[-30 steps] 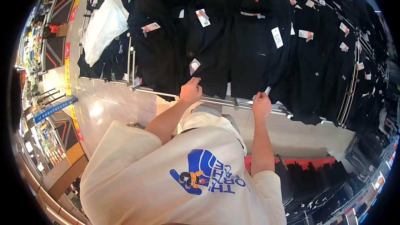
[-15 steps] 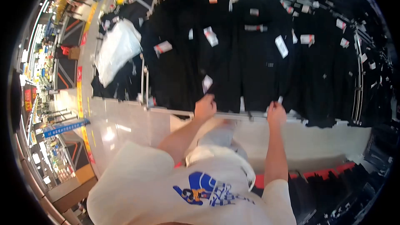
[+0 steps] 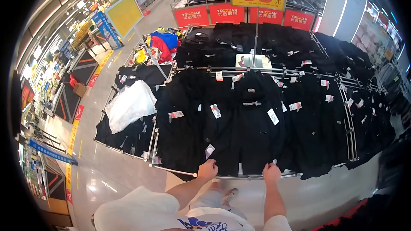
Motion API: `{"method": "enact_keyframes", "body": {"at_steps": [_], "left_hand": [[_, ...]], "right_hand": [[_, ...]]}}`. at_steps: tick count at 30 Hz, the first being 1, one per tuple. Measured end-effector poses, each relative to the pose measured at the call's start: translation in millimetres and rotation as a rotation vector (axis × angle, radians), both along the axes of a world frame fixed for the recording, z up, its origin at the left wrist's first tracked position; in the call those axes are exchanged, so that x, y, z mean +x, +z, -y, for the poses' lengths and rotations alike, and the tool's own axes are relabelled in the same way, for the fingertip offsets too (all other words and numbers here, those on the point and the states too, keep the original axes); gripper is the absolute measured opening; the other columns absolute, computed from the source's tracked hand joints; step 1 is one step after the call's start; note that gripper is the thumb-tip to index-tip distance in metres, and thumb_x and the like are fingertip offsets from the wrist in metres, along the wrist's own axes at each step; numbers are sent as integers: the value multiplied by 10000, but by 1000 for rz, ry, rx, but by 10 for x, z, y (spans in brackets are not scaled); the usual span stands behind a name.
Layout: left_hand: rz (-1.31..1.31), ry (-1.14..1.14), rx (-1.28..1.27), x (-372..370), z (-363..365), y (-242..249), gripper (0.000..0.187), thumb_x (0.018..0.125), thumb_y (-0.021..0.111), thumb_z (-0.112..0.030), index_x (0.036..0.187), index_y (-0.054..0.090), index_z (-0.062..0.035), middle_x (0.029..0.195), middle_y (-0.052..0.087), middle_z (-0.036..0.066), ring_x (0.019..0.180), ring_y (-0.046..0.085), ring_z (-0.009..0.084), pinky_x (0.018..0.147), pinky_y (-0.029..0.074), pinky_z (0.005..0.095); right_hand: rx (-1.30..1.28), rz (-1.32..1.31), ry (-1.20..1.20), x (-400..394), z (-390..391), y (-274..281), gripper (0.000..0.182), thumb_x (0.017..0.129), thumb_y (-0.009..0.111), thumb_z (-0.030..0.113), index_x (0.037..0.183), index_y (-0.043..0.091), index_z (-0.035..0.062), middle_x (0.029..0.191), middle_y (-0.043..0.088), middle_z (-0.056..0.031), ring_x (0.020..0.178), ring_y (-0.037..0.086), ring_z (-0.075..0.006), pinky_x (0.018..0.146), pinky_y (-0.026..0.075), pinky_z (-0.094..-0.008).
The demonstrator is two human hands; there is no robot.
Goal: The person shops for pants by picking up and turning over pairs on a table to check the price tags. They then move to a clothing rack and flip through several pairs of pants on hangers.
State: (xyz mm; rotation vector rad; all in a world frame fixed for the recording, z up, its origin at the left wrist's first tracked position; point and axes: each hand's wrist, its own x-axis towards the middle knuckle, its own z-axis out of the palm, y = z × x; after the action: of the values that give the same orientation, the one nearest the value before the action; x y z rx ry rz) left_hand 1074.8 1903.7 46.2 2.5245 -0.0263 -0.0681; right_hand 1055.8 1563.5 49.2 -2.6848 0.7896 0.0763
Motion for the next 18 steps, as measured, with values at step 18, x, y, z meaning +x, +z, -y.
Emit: {"method": "enact_keyframes", "body": {"at_steps": [18], "left_hand": [[-64,-86,19,74,-55,-130,190,842,617,-157,996,633,-47,969,662,140,876,697,329,727,597,456]], "right_hand": [[191,280,48,345,-178,-292,287,967,705,263,1163,712,53,1005,757,-142,902,736,-280,809,568,-377]]}}
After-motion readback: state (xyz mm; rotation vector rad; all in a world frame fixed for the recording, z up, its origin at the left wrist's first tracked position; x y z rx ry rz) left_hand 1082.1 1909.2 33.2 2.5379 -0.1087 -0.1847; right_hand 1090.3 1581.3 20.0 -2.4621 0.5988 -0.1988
